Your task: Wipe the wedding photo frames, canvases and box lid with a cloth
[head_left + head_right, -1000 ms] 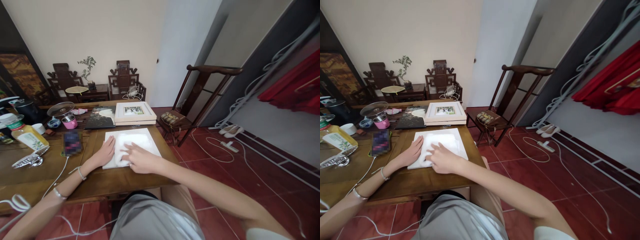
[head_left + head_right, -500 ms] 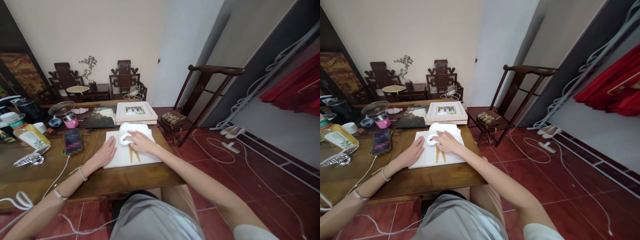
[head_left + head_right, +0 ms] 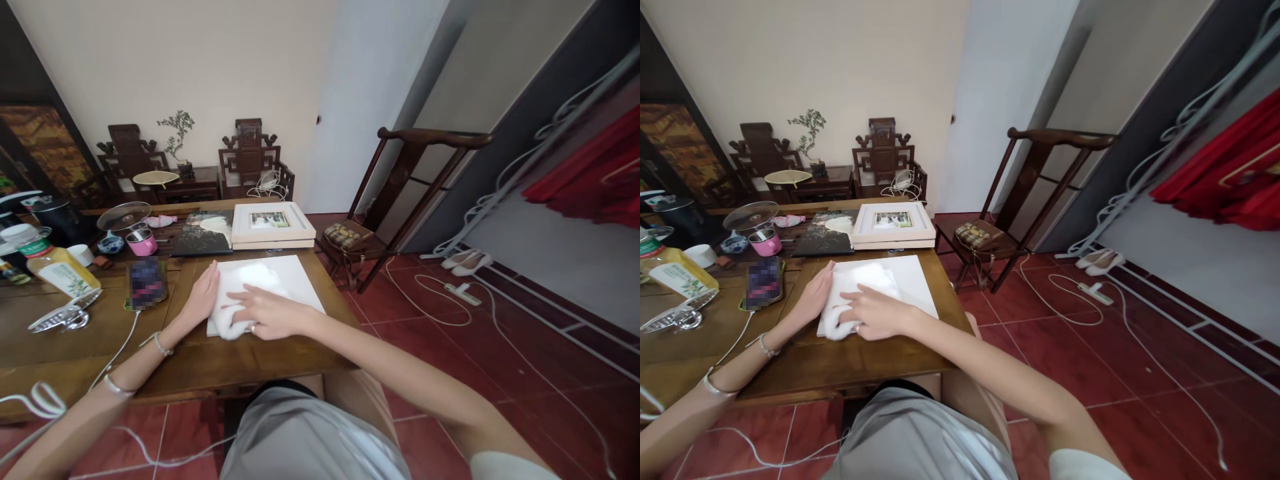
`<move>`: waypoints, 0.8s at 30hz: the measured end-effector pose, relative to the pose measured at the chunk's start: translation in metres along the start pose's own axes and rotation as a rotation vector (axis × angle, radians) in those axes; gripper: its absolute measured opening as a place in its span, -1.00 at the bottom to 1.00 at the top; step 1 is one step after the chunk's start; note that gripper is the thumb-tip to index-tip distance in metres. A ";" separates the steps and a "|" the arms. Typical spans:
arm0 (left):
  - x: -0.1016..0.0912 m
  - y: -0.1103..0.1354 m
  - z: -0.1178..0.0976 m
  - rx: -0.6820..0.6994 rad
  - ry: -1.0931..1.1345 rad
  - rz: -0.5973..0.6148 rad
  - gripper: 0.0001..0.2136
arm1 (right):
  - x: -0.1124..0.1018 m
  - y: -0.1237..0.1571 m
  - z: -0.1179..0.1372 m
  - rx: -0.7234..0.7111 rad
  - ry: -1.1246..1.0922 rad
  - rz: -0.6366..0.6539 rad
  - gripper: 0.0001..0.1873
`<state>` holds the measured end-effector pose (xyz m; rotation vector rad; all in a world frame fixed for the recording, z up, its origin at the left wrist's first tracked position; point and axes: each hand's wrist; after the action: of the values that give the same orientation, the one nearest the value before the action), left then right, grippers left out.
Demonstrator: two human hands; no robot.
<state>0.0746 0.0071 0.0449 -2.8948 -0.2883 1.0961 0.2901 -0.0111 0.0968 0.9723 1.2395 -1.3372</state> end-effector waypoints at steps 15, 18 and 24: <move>0.012 0.009 0.012 0.203 -0.442 0.242 -0.40 | -0.014 0.037 -0.050 0.413 -0.125 -0.235 -0.65; 0.013 0.009 0.015 0.252 -0.468 0.251 -0.44 | -0.013 0.018 -0.068 0.432 -0.189 -0.360 -0.65; 0.014 0.007 0.014 0.294 -0.497 0.208 -0.50 | -0.027 -0.035 -0.076 0.377 -0.088 -0.184 -0.60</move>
<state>0.0768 0.0028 0.0242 -2.4015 0.1610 1.7194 0.2533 0.0662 0.1175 1.0624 1.0489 -1.7842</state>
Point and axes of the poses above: each hand's wrist, its own y-axis away from the middle knuckle, its own x-axis out of the palm, z = x × y, and after that the axes turned 15 degrees about -x, right-handed
